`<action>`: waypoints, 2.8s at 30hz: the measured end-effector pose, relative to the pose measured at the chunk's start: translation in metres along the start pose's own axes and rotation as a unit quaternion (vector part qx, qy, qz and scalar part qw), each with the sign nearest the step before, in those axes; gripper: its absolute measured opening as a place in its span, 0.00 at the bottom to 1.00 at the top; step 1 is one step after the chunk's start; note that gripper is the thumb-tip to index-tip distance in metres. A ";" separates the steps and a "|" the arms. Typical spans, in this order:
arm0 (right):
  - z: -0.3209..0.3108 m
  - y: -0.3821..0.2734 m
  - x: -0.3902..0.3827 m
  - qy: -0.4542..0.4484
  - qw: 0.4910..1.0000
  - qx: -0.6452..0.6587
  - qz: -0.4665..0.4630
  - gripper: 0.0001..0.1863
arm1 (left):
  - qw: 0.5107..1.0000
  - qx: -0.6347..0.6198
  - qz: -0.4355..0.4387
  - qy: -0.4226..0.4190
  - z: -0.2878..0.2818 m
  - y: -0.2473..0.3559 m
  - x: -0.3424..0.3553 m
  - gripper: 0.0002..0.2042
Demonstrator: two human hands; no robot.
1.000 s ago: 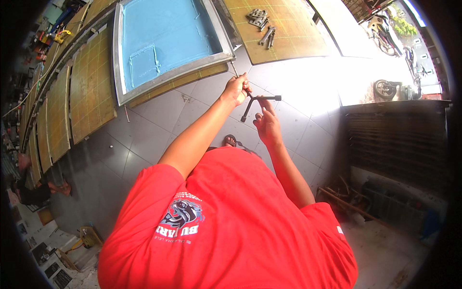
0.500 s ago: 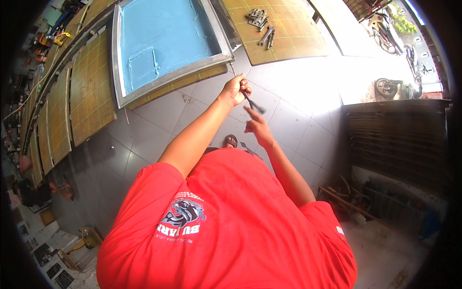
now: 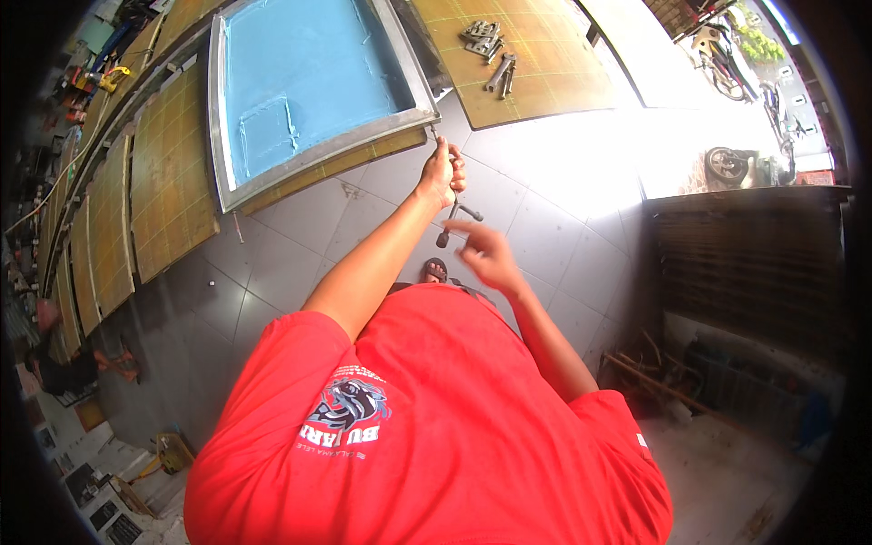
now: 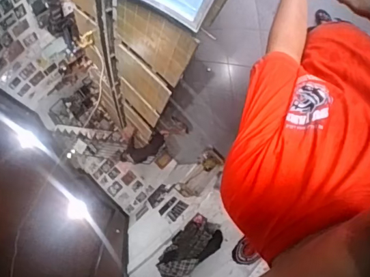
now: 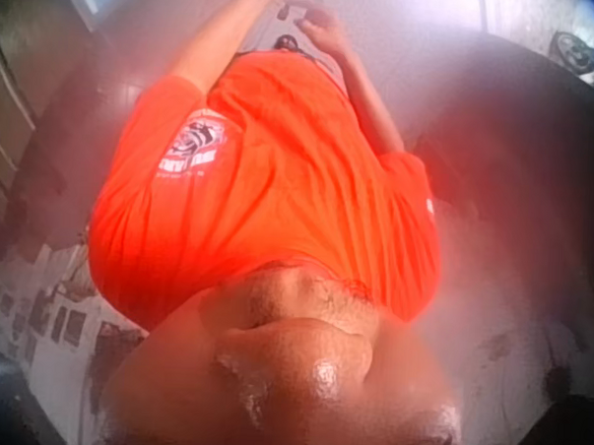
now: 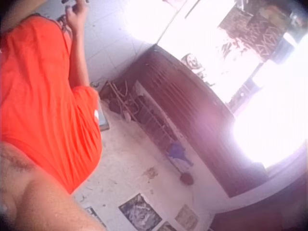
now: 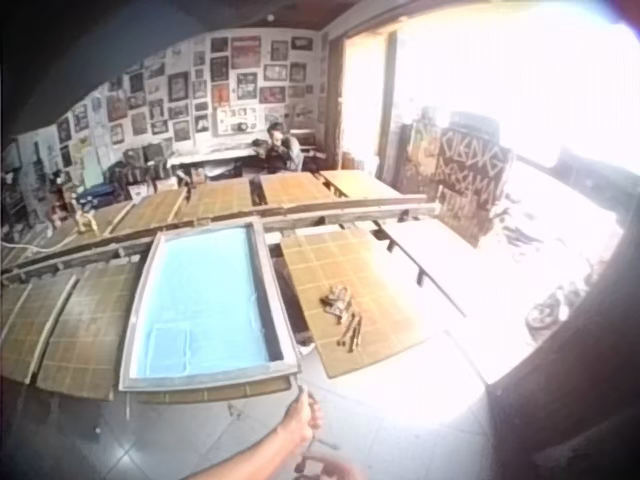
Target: The person loosens a bolt on a screen frame using a wrench, replaces the existing screen with a different one from a stack, and then tightens the bolt on the new screen using the wrench.
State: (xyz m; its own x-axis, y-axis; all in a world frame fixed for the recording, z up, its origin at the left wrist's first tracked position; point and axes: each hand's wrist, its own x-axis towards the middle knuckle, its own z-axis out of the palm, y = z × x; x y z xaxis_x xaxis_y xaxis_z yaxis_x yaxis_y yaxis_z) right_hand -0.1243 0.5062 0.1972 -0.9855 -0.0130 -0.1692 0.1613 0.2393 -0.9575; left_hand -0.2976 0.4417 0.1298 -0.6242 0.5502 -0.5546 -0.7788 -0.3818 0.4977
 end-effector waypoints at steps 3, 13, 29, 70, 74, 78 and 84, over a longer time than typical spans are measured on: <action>-0.024 0.012 0.041 0.253 0.967 0.039 -0.013 0.15 | 0.999 0.047 -0.016 -0.021 0.000 0.000 -0.003 0.21; -0.030 0.036 0.141 0.054 0.984 0.113 0.124 0.15 | 0.970 0.236 -0.030 -0.055 -0.017 -0.008 -0.042 0.18; -0.203 0.025 0.320 0.335 0.897 -0.181 0.223 0.19 | 0.956 0.244 0.092 0.135 -0.117 0.023 -0.161 0.14; 0.297 -0.045 0.120 -0.330 0.935 -0.129 -0.023 0.13 | 0.957 0.134 0.160 0.200 -0.287 0.123 -0.261 0.13; 0.317 -0.038 0.118 -0.279 0.954 -0.107 0.000 0.13 | 0.959 0.179 0.140 0.169 -0.297 0.138 -0.261 0.13; 0.326 -0.044 0.113 -0.247 0.961 -0.114 0.055 0.13 | 0.962 0.209 0.108 0.139 -0.303 0.147 -0.258 0.13; 0.327 -0.049 0.112 -0.239 0.965 -0.095 0.055 0.14 | 0.965 0.210 0.101 0.117 -0.306 0.151 -0.259 0.13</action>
State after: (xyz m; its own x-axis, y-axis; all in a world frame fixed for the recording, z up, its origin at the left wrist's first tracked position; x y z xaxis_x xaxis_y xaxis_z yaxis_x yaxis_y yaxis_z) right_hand -0.2249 0.1756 0.1488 -0.8191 -0.4124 -0.3987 0.2059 0.4373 -0.8754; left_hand -0.2724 0.0145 0.1446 -0.7957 0.2940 -0.5295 -0.5769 -0.1019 0.8104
